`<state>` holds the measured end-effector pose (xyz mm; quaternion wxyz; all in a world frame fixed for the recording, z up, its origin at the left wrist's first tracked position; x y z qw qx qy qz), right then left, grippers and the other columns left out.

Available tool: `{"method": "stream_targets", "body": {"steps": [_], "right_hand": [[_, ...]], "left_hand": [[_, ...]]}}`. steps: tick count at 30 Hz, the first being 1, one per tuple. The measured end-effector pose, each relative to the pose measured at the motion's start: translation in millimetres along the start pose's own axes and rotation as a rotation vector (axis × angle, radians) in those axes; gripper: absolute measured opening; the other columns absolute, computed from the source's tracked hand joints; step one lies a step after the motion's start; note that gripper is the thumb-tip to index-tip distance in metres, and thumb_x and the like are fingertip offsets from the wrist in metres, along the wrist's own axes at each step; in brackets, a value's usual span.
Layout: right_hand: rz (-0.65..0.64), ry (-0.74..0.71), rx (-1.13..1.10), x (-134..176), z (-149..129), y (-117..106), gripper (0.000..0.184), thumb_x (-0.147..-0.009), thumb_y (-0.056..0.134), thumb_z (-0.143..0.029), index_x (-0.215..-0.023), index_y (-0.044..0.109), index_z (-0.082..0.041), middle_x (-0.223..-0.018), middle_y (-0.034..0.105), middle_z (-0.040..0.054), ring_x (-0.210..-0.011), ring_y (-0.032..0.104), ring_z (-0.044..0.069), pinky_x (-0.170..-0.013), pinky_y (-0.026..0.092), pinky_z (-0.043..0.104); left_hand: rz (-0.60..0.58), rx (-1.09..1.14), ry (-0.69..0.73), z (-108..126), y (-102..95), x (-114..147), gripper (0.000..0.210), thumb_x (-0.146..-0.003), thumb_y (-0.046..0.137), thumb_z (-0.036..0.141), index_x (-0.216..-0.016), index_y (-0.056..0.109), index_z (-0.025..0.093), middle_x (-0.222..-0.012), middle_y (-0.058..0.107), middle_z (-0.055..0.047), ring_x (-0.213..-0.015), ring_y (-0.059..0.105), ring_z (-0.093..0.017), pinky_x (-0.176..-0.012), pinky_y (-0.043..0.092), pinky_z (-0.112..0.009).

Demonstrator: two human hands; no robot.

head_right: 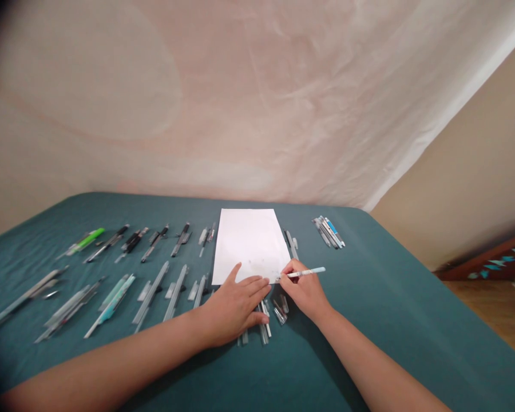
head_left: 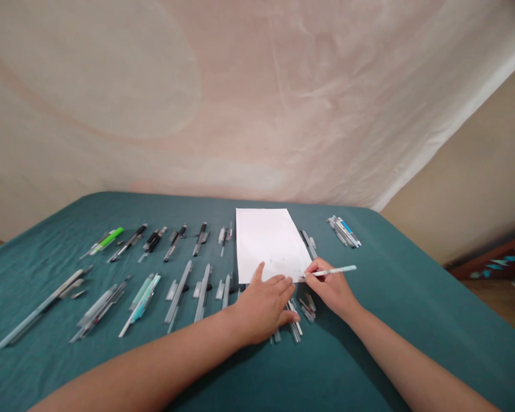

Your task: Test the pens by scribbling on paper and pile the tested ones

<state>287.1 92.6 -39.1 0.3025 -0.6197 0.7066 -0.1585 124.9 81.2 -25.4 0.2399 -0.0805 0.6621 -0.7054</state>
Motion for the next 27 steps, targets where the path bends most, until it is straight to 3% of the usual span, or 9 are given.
{"method": "stream_targets", "body": {"steps": [13,19,23,27], "right_hand": [[-0.001,-0.008,0.005,-0.2,-2.4,0.7,0.007,-0.075,0.052,-0.018,-0.069,0.054,-0.019,-0.06,0.051,-0.0036,-0.056,0.048,0.013,-0.054,0.036,0.024],[0.047,0.0,-0.009,-0.8,-4.0,-7.0,0.01,-0.08,0.051,-0.026,-0.074,0.056,-0.02,-0.067,0.056,-0.0011,-0.062,0.052,0.015,-0.058,0.04,0.025],[0.11,-0.05,-0.006,4.5,-19.7,-21.4,0.018,-0.084,0.051,-0.035,-0.089,0.061,-0.021,-0.085,0.063,0.0037,-0.076,0.058,0.019,-0.069,0.044,0.029],[0.026,-0.047,-0.068,10.4,-29.2,-27.2,0.025,-0.084,0.053,-0.04,-0.097,0.063,-0.022,-0.092,0.066,0.0058,-0.082,0.061,0.021,-0.074,0.047,0.031]], "left_hand": [[-0.011,-0.019,-0.008,0.0,0.0,-0.8,0.054,-0.091,0.029,0.054,-0.13,0.044,0.022,-0.132,0.051,-0.009,-0.123,0.042,-0.023,-0.109,0.008,-0.051],[0.012,0.028,-0.011,1.6,-3.5,-0.4,0.051,-0.091,0.031,0.053,-0.127,0.046,0.02,-0.131,0.051,-0.009,-0.122,0.042,-0.023,-0.108,0.009,-0.051],[0.079,0.132,-0.052,1.6,-19.7,-1.4,0.036,-0.093,0.035,0.042,-0.117,0.052,0.021,-0.113,0.06,-0.006,-0.107,0.051,-0.021,-0.101,0.025,-0.043],[0.155,0.207,-0.136,-3.2,-35.2,-1.5,0.025,-0.094,0.036,0.028,-0.109,0.054,0.021,-0.103,0.062,-0.005,-0.095,0.053,-0.019,-0.082,0.035,-0.034]]}}
Point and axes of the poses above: each hand's wrist, its own x-axis away from the middle knuckle, its own y-axis out of the palm, z = x × y, the point moved 6 cm from there along -x, towards the middle knuckle
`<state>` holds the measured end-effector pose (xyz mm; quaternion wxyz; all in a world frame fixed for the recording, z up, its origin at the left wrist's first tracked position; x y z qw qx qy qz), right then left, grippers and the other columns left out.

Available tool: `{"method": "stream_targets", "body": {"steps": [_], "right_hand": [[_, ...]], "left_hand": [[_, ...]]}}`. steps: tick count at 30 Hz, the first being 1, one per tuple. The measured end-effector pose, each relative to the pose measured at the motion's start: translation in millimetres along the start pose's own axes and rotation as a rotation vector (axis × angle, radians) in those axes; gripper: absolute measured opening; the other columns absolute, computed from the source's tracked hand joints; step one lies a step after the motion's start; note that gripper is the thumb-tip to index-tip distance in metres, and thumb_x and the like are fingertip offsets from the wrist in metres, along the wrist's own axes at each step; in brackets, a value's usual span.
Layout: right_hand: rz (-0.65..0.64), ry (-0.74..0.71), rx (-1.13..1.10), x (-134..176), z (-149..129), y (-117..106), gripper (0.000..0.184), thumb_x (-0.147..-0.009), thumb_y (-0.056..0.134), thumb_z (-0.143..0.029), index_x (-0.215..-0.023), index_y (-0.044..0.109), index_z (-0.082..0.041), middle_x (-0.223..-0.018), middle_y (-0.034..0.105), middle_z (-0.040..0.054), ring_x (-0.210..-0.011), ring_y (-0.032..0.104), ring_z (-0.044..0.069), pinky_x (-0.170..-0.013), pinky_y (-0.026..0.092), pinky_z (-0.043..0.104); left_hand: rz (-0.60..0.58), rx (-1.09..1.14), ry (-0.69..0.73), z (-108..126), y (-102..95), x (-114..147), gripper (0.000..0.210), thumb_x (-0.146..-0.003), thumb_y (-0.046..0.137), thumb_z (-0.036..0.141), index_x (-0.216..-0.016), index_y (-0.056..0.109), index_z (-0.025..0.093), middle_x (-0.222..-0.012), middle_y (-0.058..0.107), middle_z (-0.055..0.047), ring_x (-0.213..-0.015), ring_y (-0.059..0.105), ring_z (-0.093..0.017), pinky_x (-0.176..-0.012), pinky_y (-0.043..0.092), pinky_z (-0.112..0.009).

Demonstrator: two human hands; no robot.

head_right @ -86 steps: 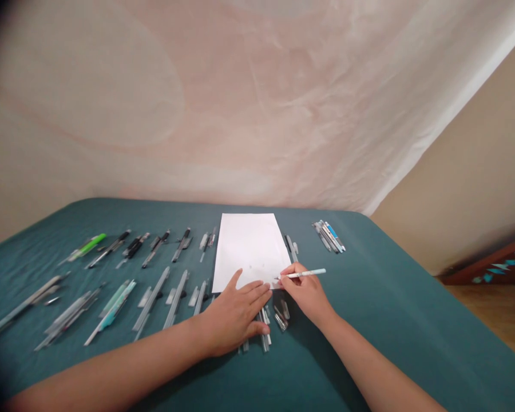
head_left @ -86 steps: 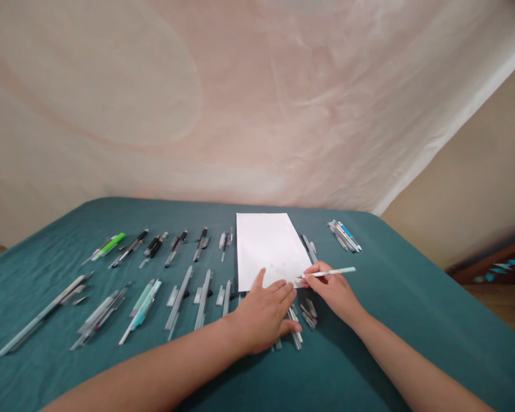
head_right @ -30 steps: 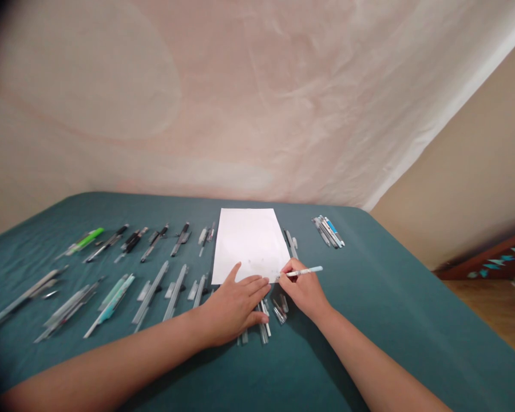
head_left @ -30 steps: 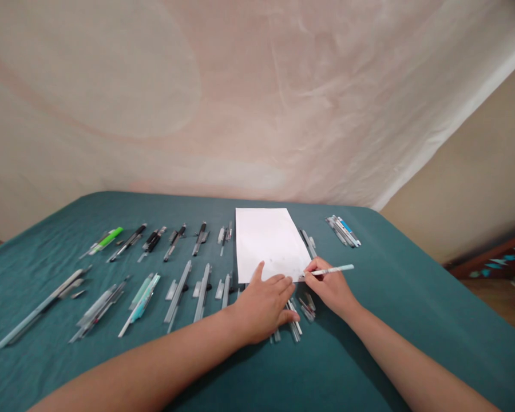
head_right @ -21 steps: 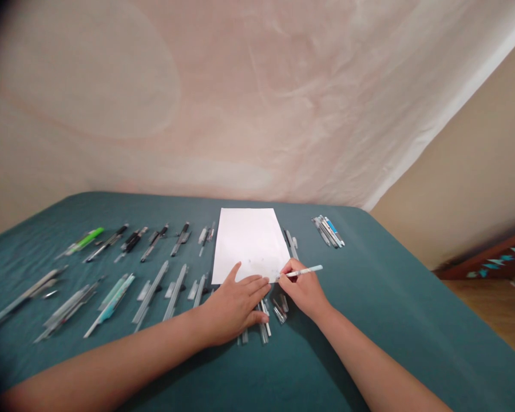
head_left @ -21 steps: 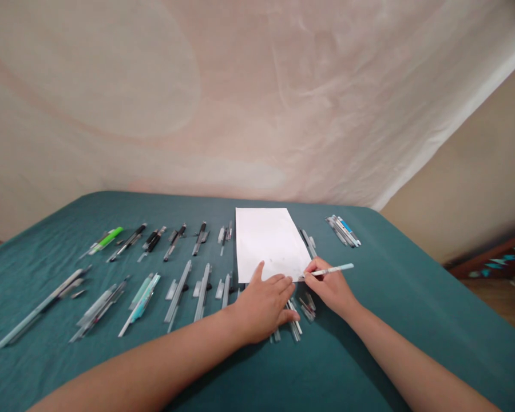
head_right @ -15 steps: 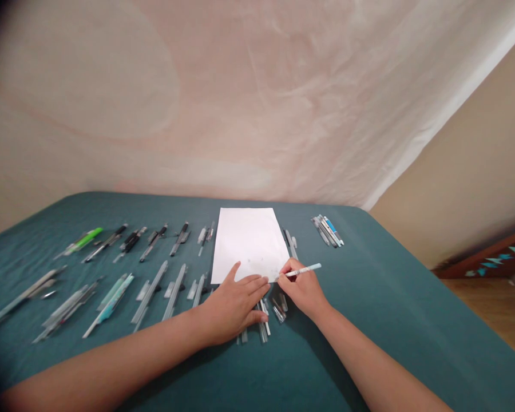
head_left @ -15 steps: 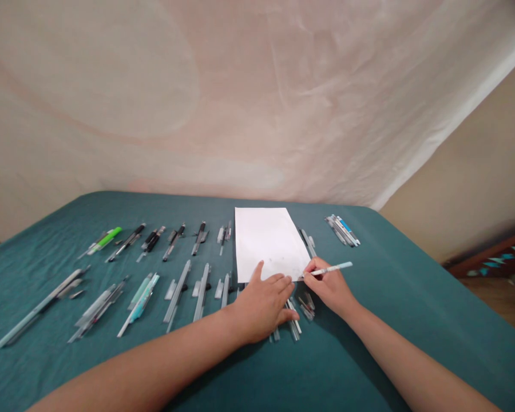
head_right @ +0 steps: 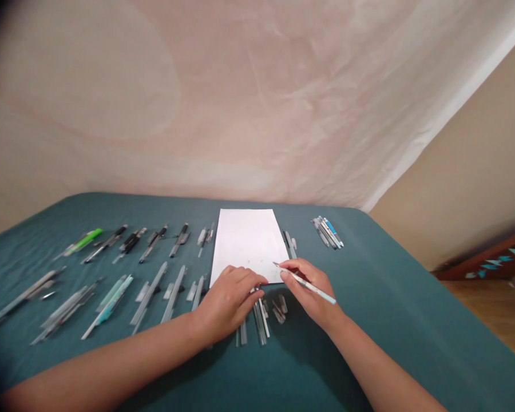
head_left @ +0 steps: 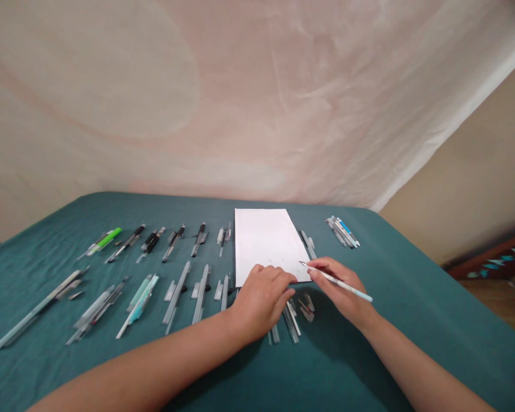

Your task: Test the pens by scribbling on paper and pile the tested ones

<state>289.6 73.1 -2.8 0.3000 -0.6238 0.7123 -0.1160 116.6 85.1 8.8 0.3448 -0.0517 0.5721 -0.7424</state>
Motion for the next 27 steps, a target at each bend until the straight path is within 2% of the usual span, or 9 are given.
{"method": "stream_targets", "body": {"steps": [4,6,11,15,19,21,24,27], "right_hand": [[0.013,0.057,-0.007,-2.0,11.1,-12.4,0.031,-0.087,0.047,-0.042,-0.102,0.062,-0.02,-0.08,0.065,0.0045,-0.069,0.06,0.018,-0.065,0.047,0.028],[-0.029,0.016,0.034,-4.4,12.4,-16.8,0.028,-0.089,0.045,-0.04,-0.099,0.062,-0.02,-0.075,0.063,0.003,-0.067,0.058,0.016,-0.065,0.046,0.027],[-0.443,-0.247,0.086,5.6,-12.6,-3.3,0.015,-0.089,0.046,-0.023,-0.094,0.06,-0.02,-0.093,0.062,0.0048,-0.089,0.057,0.017,-0.082,0.044,0.028],[-0.584,-0.299,0.141,16.1,-16.8,7.6,0.015,-0.086,0.048,-0.014,-0.097,0.055,-0.021,-0.094,0.059,0.0037,-0.088,0.055,0.016,-0.08,0.044,0.028],[-0.574,-0.252,0.232,15.0,-3.6,8.6,0.009,-0.084,0.051,-0.015,-0.092,0.053,-0.02,-0.089,0.058,0.0018,-0.08,0.054,0.014,-0.074,0.043,0.025],[-0.539,-0.222,0.244,12.9,-1.8,6.2,0.007,-0.084,0.053,-0.017,-0.09,0.052,-0.02,-0.085,0.057,0.0006,-0.075,0.053,0.013,-0.07,0.043,0.024],[-0.406,-0.193,0.179,10.7,-10.6,3.5,0.007,-0.085,0.053,-0.02,-0.091,0.051,-0.02,-0.084,0.057,0.0003,-0.072,0.053,0.013,-0.069,0.043,0.023],[-0.265,-0.208,0.069,14.0,-24.9,8.6,0.008,-0.085,0.055,-0.024,-0.092,0.051,-0.021,-0.088,0.058,0.0018,-0.076,0.055,0.013,-0.072,0.044,0.024]], "left_hand": [[-0.037,0.011,0.057,8.9,0.9,0.2,0.022,-0.092,0.038,0.023,-0.104,0.056,0.022,-0.096,0.062,-0.004,-0.091,0.052,-0.019,-0.078,0.033,-0.033],[-0.065,0.019,0.116,16.5,4.5,1.3,0.022,-0.091,0.039,0.021,-0.104,0.057,0.023,-0.095,0.062,-0.003,-0.091,0.051,-0.019,-0.077,0.032,-0.033],[-0.073,0.048,0.144,19.2,11.4,2.8,0.021,-0.089,0.042,0.017,-0.097,0.06,0.023,-0.087,0.063,-0.003,-0.085,0.051,-0.018,-0.074,0.031,-0.032],[-0.053,0.074,0.117,9.5,14.1,2.7,0.022,-0.088,0.042,0.015,-0.097,0.061,0.022,-0.084,0.063,-0.004,-0.085,0.052,-0.018,-0.075,0.031,-0.032],[-0.032,0.134,0.078,4.4,13.8,2.6,0.023,-0.088,0.042,0.016,-0.098,0.062,0.022,-0.085,0.064,-0.005,-0.085,0.054,-0.019,-0.075,0.033,-0.033],[-0.001,0.235,0.022,3.0,12.1,2.0,0.021,-0.089,0.043,0.019,-0.099,0.061,0.021,-0.086,0.064,-0.005,-0.084,0.055,-0.018,-0.076,0.035,-0.033],[0.02,0.548,-0.172,-3.8,15.3,0.6,0.021,-0.084,0.053,0.026,-0.105,0.057,0.021,-0.087,0.064,-0.003,-0.075,0.056,-0.015,-0.072,0.04,-0.029],[-0.048,0.981,-0.388,-9.8,30.8,0.8,0.03,-0.078,0.062,0.03,-0.104,0.052,0.02,-0.083,0.062,-0.001,-0.063,0.057,-0.012,-0.059,0.044,-0.025]]}}
Point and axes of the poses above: each hand's wrist, its own x-axis away from the middle knuckle, its own y-axis out of the palm, z = x × y, the point moved 6 cm from there along -x, towards the middle knuckle
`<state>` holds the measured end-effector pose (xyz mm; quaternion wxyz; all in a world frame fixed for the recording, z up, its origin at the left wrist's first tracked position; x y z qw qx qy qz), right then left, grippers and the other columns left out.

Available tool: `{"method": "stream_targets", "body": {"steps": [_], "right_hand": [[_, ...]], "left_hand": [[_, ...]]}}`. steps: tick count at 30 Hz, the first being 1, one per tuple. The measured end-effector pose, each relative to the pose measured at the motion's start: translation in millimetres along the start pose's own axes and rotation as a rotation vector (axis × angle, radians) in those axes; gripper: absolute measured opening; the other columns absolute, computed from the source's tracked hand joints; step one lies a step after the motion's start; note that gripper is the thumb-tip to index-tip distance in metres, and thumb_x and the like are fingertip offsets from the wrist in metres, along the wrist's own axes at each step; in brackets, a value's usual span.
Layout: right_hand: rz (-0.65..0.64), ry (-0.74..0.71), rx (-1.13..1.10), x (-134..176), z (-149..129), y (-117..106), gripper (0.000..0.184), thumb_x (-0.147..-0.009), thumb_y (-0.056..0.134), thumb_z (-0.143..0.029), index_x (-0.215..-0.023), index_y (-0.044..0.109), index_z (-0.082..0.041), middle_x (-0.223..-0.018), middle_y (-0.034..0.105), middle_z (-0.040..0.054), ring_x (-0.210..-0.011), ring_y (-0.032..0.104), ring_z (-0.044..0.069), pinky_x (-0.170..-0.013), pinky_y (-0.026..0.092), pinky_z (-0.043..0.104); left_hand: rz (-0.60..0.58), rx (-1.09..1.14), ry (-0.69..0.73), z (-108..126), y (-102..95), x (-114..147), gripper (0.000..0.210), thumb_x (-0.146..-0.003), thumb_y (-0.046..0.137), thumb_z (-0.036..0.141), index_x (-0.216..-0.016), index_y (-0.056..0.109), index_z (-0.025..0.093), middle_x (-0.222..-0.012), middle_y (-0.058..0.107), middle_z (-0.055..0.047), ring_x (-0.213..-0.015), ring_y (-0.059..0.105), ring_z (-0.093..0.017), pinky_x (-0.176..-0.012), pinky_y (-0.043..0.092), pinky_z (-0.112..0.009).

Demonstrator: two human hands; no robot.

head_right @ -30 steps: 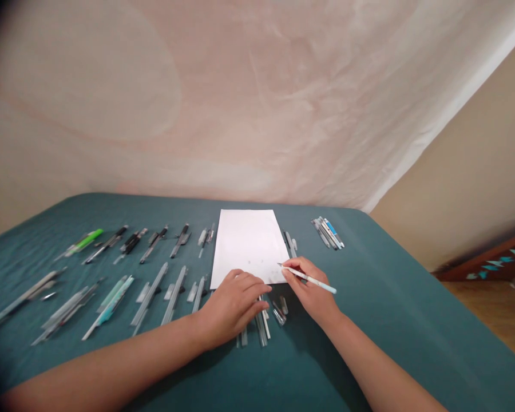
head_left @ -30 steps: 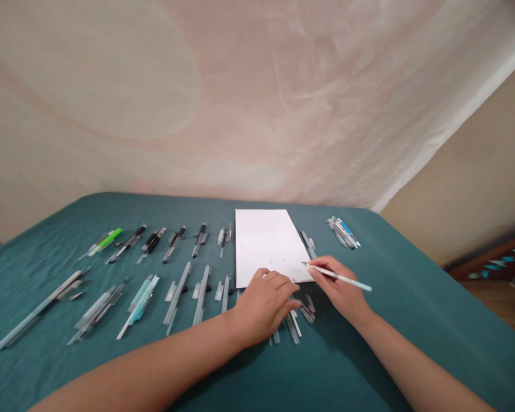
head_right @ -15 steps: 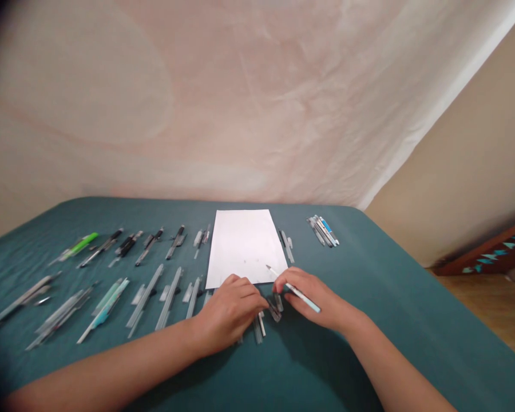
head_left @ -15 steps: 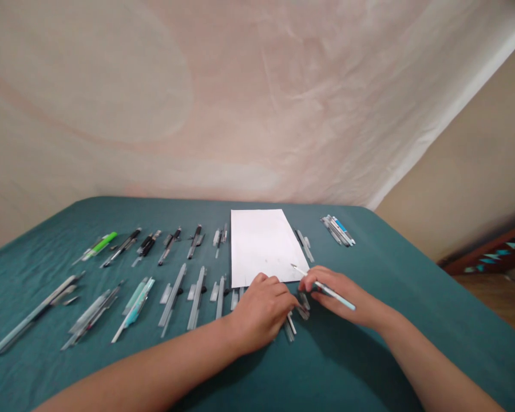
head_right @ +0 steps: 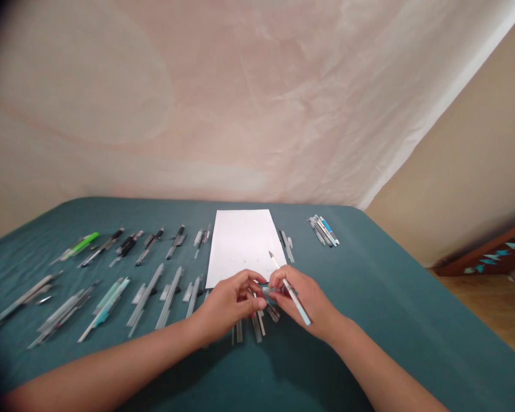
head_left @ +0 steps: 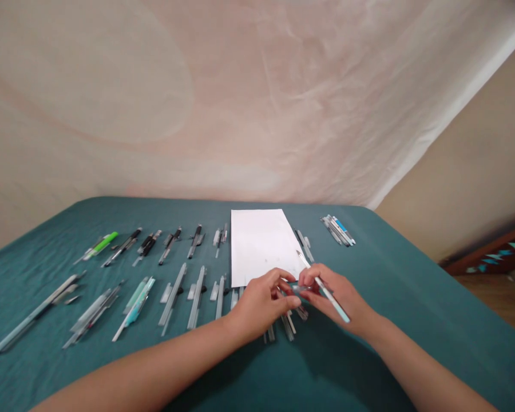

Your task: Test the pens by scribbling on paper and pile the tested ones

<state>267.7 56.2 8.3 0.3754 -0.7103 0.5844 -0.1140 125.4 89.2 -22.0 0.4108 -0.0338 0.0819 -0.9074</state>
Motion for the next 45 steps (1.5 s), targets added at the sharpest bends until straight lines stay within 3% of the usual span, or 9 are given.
{"method": "stream_targets", "body": {"steps": [3,9,12,14,16,21,29,35,45], "right_hand": [[0.045,-0.021,-0.051,0.6,-10.2,9.6,0.011,-0.085,0.055,-0.025,-0.096,0.053,-0.022,-0.091,0.058,0.0029,-0.076,0.056,0.013,-0.072,0.045,0.025],[0.046,0.111,-0.412,0.3,2.4,4.6,0.027,-0.092,0.04,-0.028,-0.115,0.052,-0.022,-0.11,0.055,0.0082,-0.095,0.057,0.019,-0.081,0.048,0.033],[0.049,0.218,-0.581,0.5,15.5,3.0,0.024,-0.094,0.035,-0.032,-0.109,0.051,-0.021,-0.088,0.057,0.0047,-0.071,0.059,0.015,-0.062,0.05,0.029],[0.057,0.243,-0.524,0.5,18.5,3.4,0.022,-0.095,0.035,-0.033,-0.11,0.046,-0.023,-0.079,0.056,0.0008,-0.053,0.049,0.01,-0.05,0.043,0.024],[0.054,0.225,-0.383,0.1,16.1,4.5,0.025,-0.094,0.038,-0.034,-0.117,0.041,-0.024,-0.082,0.057,0.0001,-0.05,0.042,0.008,-0.049,0.037,0.022],[0.025,0.211,-0.049,0.8,9.7,6.7,0.019,-0.092,0.042,-0.034,-0.103,0.05,-0.021,-0.073,0.059,-0.0013,-0.063,0.051,0.012,-0.061,0.038,0.024],[-0.001,0.168,0.086,0.3,9.1,8.5,0.02,-0.092,0.043,-0.034,-0.097,0.057,-0.021,-0.074,0.059,-0.0015,-0.064,0.053,0.013,-0.061,0.039,0.023],[0.004,0.097,0.161,-0.4,6.8,11.1,0.023,-0.091,0.045,-0.034,-0.09,0.063,-0.021,-0.075,0.062,0.0011,-0.068,0.056,0.014,-0.063,0.042,0.024],[0.059,0.086,0.183,0.9,10.4,6.1,0.022,-0.092,0.045,-0.033,-0.099,0.064,-0.024,-0.089,0.068,0.0023,-0.08,0.062,0.017,-0.072,0.045,0.026]], "left_hand": [[-0.019,0.278,-0.114,-9.2,1.1,-4.3,0.027,-0.074,0.066,0.033,-0.09,0.053,0.015,-0.07,0.06,0.0,-0.053,0.056,-0.011,-0.053,0.045,-0.025],[0.178,0.454,-0.138,-14.4,-26.8,-13.9,0.026,-0.074,0.067,0.035,-0.084,0.057,0.012,-0.069,0.059,-0.001,-0.053,0.053,-0.008,-0.053,0.043,-0.021],[0.241,0.527,-0.167,-20.2,-36.4,-16.9,0.028,-0.073,0.067,0.036,-0.087,0.059,0.012,-0.069,0.056,0.001,-0.051,0.048,-0.005,-0.051,0.04,-0.019],[0.259,0.537,-0.177,-23.3,-39.1,-18.0,0.029,-0.073,0.067,0.036,-0.089,0.06,0.012,-0.068,0.054,0.002,-0.05,0.046,-0.005,-0.05,0.04,-0.019],[0.269,0.526,-0.173,-24.7,-40.1,-18.6,0.029,-0.073,0.067,0.036,-0.089,0.06,0.013,-0.067,0.053,0.002,-0.05,0.045,-0.005,-0.05,0.039,-0.019],[0.286,0.452,-0.135,-23.6,-42.0,-19.7,0.03,-0.073,0.066,0.038,-0.09,0.061,0.013,-0.068,0.054,0.002,-0.051,0.047,-0.006,-0.05,0.04,-0.02],[0.277,0.257,-0.072,-13.6,-42.5,-18.0,0.027,-0.077,0.061,0.037,-0.089,0.06,0.013,-0.066,0.055,0.002,-0.05,0.047,-0.006,-0.05,0.039,-0.019],[0.178,0.205,-0.036,-5.8,-31.1,-13.5,0.024,-0.077,0.061,0.036,-0.086,0.061,0.014,-0.064,0.06,0.001,-0.052,0.055,-0.01,-0.053,0.043,-0.021],[-0.149,0.673,-0.331,-13.8,-18.8,-10.6,0.039,-0.085,0.055,0.042,-0.108,0.061,0.012,-0.096,0.069,-0.014,-0.079,0.067,-0.016,-0.067,0.05,-0.025]]}}
Point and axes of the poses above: each hand's wrist, its own x-axis away from the middle knuckle, its own y-axis out of the palm, z = x × y, the point moved 6 cm from there along -x, towards the middle knuckle
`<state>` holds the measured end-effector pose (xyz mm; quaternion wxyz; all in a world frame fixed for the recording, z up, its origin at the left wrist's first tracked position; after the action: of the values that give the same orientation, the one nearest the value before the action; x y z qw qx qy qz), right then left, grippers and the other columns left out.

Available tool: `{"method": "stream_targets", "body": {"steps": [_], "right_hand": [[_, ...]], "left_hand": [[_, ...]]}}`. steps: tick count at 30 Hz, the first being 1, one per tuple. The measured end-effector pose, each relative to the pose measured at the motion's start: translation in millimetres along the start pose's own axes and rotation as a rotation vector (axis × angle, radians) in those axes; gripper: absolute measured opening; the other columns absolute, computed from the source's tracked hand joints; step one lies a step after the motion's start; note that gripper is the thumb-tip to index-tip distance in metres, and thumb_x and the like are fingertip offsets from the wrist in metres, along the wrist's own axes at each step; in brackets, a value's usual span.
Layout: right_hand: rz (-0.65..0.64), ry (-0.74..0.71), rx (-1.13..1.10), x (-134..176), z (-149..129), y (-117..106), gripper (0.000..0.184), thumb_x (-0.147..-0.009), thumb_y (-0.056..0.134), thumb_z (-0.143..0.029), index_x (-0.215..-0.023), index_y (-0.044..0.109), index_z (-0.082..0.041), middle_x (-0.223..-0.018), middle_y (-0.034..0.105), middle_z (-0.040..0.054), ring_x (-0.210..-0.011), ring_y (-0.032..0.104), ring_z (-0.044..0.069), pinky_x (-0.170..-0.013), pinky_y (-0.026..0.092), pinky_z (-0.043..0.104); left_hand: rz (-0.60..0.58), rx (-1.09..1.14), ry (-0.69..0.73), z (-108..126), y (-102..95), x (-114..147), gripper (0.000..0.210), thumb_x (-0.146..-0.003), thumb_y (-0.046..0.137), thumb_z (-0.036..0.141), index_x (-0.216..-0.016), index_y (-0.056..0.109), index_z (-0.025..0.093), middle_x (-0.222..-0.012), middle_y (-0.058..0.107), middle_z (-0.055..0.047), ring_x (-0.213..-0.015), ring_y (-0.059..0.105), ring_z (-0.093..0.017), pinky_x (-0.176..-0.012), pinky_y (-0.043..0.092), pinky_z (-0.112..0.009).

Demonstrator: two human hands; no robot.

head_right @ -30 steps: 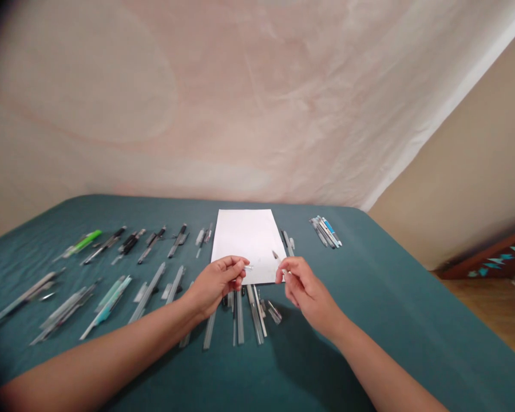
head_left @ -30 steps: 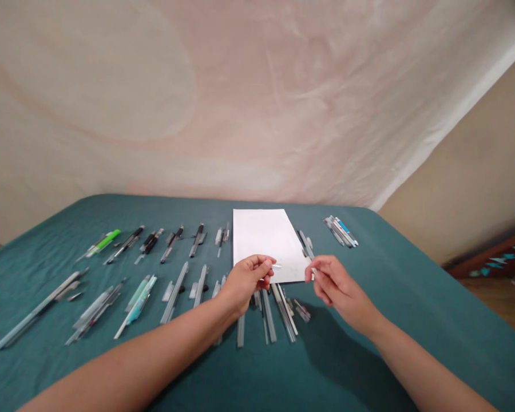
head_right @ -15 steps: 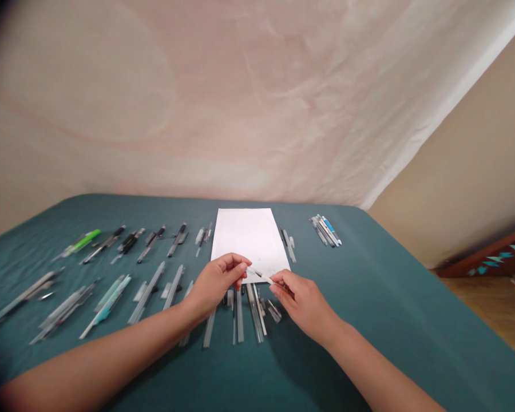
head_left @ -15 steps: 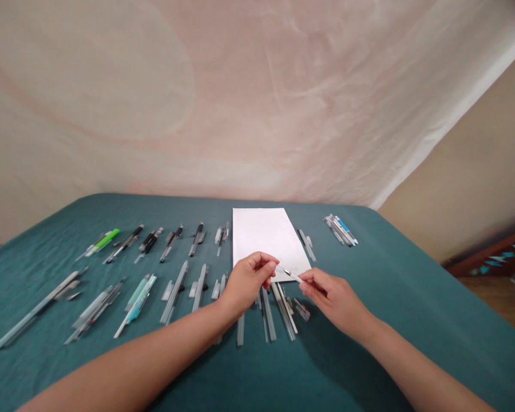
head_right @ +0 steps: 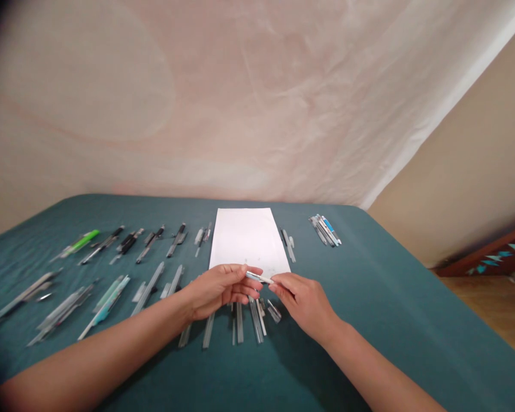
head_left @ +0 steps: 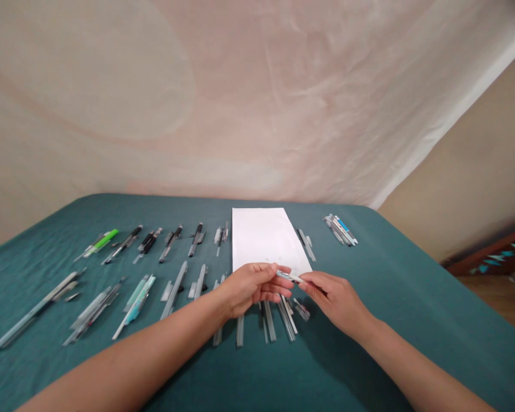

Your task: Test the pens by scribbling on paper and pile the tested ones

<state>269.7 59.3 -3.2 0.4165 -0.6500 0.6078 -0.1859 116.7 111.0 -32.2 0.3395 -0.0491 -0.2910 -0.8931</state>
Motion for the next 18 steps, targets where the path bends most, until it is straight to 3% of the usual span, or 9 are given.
{"method": "stream_targets", "body": {"steps": [6,18], "right_hand": [[0.018,-0.055,-0.002,2.3,-2.4,-0.1,0.022,-0.092,0.046,-0.031,-0.097,0.065,-0.022,-0.083,0.067,0.0039,-0.073,0.062,0.016,-0.068,0.046,0.026],[0.016,-0.071,-0.029,3.4,-2.7,2.0,0.022,-0.092,0.045,-0.029,-0.097,0.065,-0.021,-0.079,0.065,0.004,-0.07,0.06,0.015,-0.066,0.045,0.026]], "left_hand": [[-0.133,0.093,-0.117,-4.6,8.0,4.3,0.044,-0.088,0.048,0.045,-0.109,0.061,0.009,-0.113,0.063,-0.019,-0.097,0.064,-0.02,-0.081,0.05,-0.03],[-0.146,0.107,-0.118,-3.9,10.6,5.4,0.041,-0.087,0.05,0.043,-0.11,0.061,0.01,-0.117,0.061,-0.019,-0.105,0.061,-0.022,-0.083,0.049,-0.03]]}}
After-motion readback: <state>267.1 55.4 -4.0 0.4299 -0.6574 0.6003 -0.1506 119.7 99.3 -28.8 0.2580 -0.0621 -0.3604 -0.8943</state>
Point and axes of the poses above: each hand's wrist, its own x-axis away from the middle knuckle, its own y-axis out of the palm, z = x × y, the point moved 6 cm from there along -x, towards the middle knuckle
